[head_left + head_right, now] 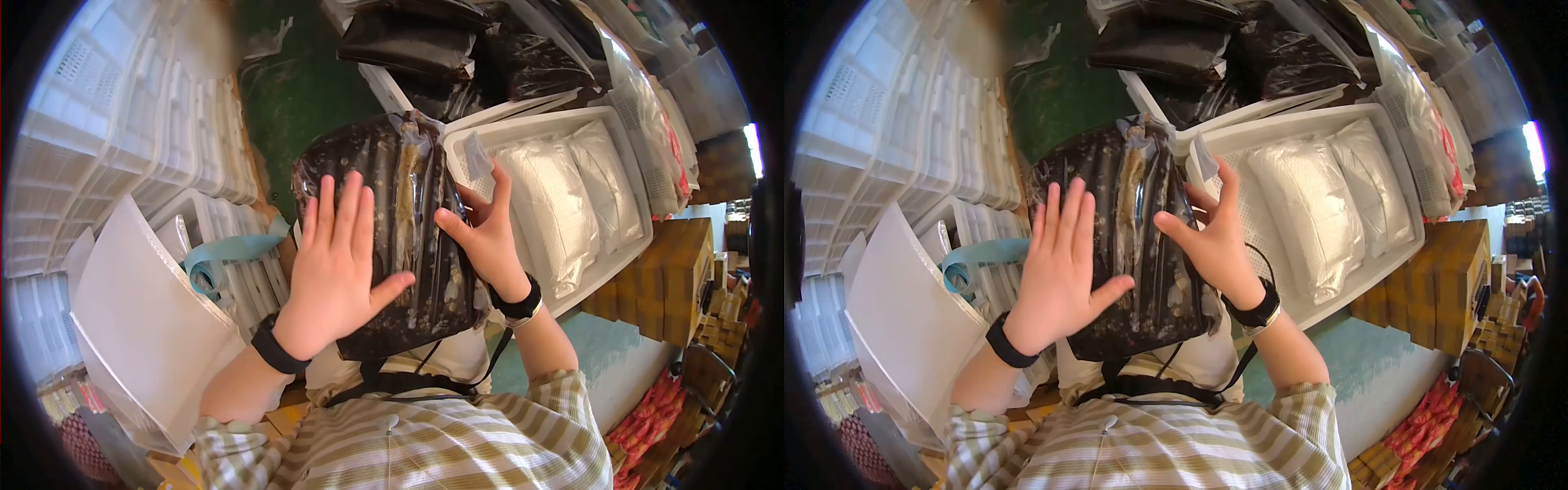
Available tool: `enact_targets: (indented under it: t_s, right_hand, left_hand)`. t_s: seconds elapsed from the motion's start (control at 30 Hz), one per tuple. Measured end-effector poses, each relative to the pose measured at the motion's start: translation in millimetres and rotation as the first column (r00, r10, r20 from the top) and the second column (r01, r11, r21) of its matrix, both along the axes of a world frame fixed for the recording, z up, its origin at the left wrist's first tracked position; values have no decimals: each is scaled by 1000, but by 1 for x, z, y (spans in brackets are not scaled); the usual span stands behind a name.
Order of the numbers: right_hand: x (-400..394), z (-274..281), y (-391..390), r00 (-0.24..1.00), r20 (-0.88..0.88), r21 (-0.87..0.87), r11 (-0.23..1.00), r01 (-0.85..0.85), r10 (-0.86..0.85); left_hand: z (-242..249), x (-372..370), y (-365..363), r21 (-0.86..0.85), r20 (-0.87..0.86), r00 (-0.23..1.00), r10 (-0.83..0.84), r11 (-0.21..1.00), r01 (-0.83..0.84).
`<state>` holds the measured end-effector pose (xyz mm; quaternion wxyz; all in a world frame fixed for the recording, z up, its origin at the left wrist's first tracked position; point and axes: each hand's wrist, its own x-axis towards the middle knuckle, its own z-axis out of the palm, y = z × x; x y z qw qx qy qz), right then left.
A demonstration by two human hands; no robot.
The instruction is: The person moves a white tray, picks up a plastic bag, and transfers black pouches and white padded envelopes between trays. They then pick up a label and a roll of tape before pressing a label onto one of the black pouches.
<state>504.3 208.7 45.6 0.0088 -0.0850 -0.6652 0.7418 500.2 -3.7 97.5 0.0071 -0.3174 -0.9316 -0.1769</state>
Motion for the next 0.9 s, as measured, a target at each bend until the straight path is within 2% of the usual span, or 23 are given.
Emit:
enact_targets:
  t_s: [0.13, 0.23, 0.3, 0.4, 0.47, 0.5, 0.53, 0.57, 0.6, 0.63, 0.7, 0.9]
  right_hand:
    - [3, -2, 2, 999, -32, 26, 1000, -13, 14]
    - [2, -1, 4, 999, -26, 36, 999, -37, 38]
    - [2, -2, 4, 999, -21, 26, 999, -41, 41]
    - [2, 3, 4, 999, 21, 6, 999, -45, 45]
    - [2, 2, 3, 999, 22, -27, 999, -40, 41]
    - [3, 2, 4, 999, 20, -43, 998, -36, 37]
    - [4, 0, 4, 1000, 9, -30, 999, -25, 25]
    - [6, -3, 3, 1000, -3, -19, 1000, -15, 15]
    - [6, -4, 2, 1000, -20, -11, 1000, -8, 8]
    - [6, -3, 2, 1000, -14, -14, 1000, -4, 4]
    - [5, -3, 2, 1000, 1, -18, 1000, -2, 2]
    - [5, 3, 0, 1000, -12, -37, 999, 5, -5]
  left_hand:
    - [3, 14, 8, -136, 2, 990, -142, 981, 141]
    - [-2, 5, 2, -66, 28, 971, -239, 968, 240]
    - [1, -14, -7, -136, -22, 980, -200, 971, 195]
    - [-1, -48, -18, -56, -38, 997, -62, 997, 60]
    - [0, -67, -22, 8, 25, 999, 29, 1000, -29]
    - [7, -75, -29, 184, 261, 964, 48, 978, -98]
    - [13, -82, -36, 535, 484, 864, -137, 828, -169]
    - [18, -87, -42, 765, 583, 716, -385, 557, -323]
    - [21, -89, -45, 828, 543, 556, -629, 289, -481]
    - [26, -86, -44, 762, 469, 466, -750, 77, -643]
    - [36, -79, -41, 588, 405, 362, -840, -64, -806]
    - [34, -76, -43, 620, 375, 310, -874, -11, -784]
